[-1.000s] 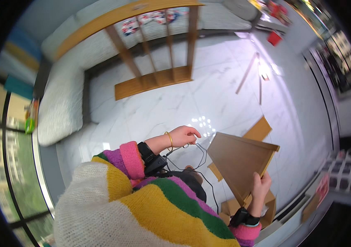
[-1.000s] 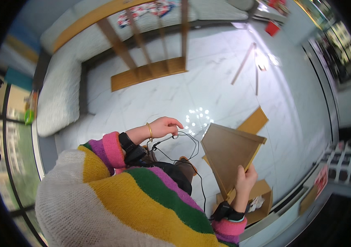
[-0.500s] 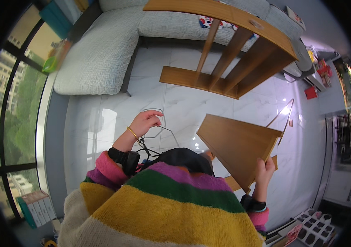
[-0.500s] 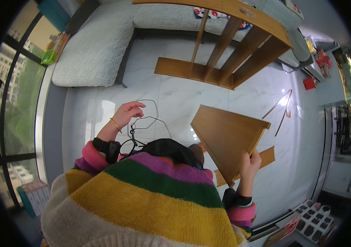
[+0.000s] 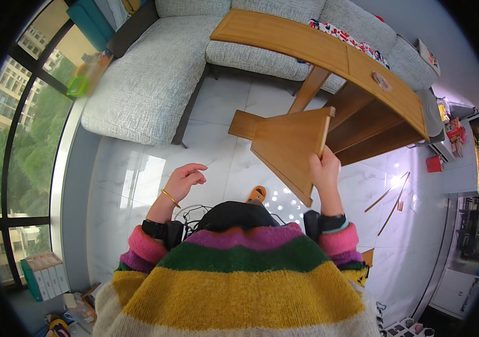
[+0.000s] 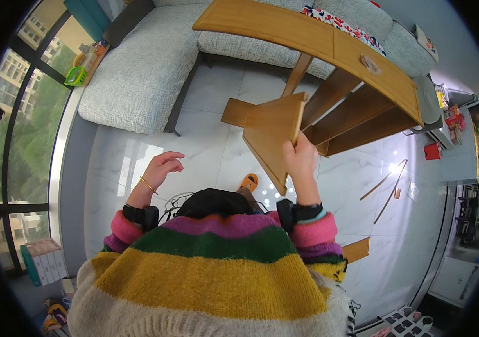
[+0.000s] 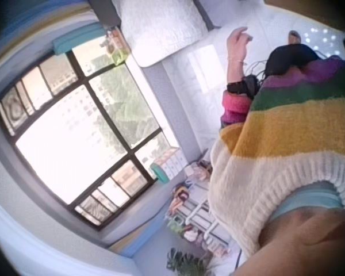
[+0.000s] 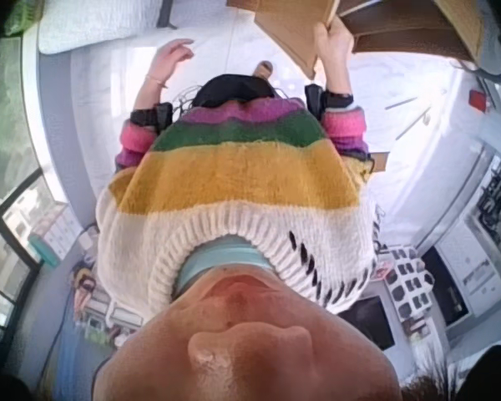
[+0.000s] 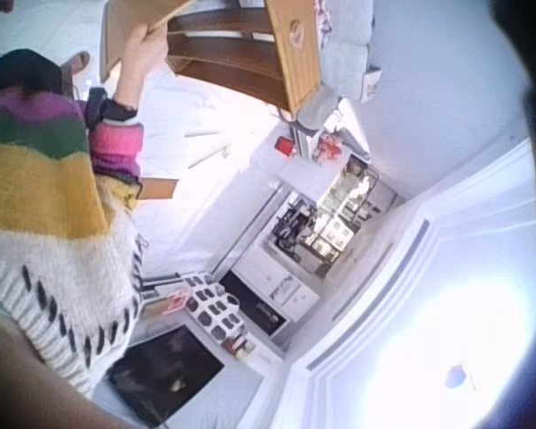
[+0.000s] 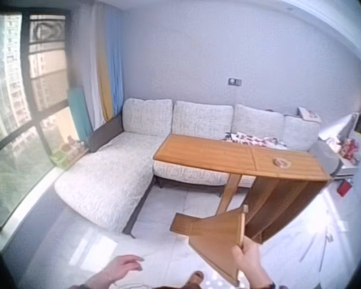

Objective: The person assembles a wooden cabinet by hand, inserting dowels and screws into pre-drilled holes, aligning panels, and tightening fasteners. The person flips the cabinet to access different sides and continues securing joints.

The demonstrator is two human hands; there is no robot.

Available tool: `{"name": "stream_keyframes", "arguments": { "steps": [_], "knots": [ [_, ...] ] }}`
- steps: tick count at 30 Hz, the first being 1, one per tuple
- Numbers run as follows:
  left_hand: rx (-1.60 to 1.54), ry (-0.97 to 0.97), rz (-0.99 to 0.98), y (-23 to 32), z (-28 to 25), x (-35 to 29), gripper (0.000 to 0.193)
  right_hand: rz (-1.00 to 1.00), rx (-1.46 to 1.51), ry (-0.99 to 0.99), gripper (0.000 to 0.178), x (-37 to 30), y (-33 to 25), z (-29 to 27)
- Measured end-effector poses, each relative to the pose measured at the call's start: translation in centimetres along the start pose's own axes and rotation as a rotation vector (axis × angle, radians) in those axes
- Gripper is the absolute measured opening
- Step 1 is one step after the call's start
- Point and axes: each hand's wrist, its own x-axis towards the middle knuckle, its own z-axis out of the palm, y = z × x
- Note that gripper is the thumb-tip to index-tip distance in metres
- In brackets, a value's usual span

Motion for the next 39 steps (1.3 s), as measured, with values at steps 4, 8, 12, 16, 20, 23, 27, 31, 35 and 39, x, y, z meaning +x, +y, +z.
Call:
{"name": "stream_keyframes", "arguments": {
  "steps": [4,8,12,16,20,23,27,31,35,39],
  "knots": [
    [-0.064,0.061,-0.033,1.9,-0.6,3.1,0.025,0.001,-0.053,-0.099,0.025,7.1,-0.7,3.9],
    [0.002,0.021,0.024,4.2,-0.4,7.7,0.025,-0.023,-0.135,-0.140,0.023,12.4,-1.3,7.0],
    [0.120,-0.059,0.154,6.8,0.0,14.6,0.029,0.069,-0.213,-0.209,0.024,15.6,-1.6,9.0],
    [0.176,-0.207,0.262,9.5,1.5,24.2,0.037,0.115,-0.209,-0.203,0.022,16.9,-2.4,10.8],
    [0.055,-0.346,0.353,11.7,4.3,32.6,0.043,0.115,-0.218,-0.232,0.026,16.5,-3.4,12.1],
    [0.085,-0.442,0.485,12.3,5.8,35.8,0.044,0.150,-0.197,-0.222,0.041,15.8,-4.2,12.6],
    [0.042,-0.597,0.420,12.8,7.5,37.6,0.037,0.246,-0.155,-0.181,0.042,15.7,-5.4,12.9],
    [0.111,-0.567,0.463,12.8,8.7,38.3,0.024,0.299,-0.133,-0.192,0.046,15.5,-5.8,12.7],
    [0.147,-0.523,0.444,13.2,8.8,38.6,0.021,0.292,0.039,-0.287,0.060,13.6,-5.0,10.1],
    [0.184,-0.453,0.564,13.8,8.6,40.3,0.020,0.349,0.231,-0.400,0.068,9.4,-4.0,6.9]
  ]
}}
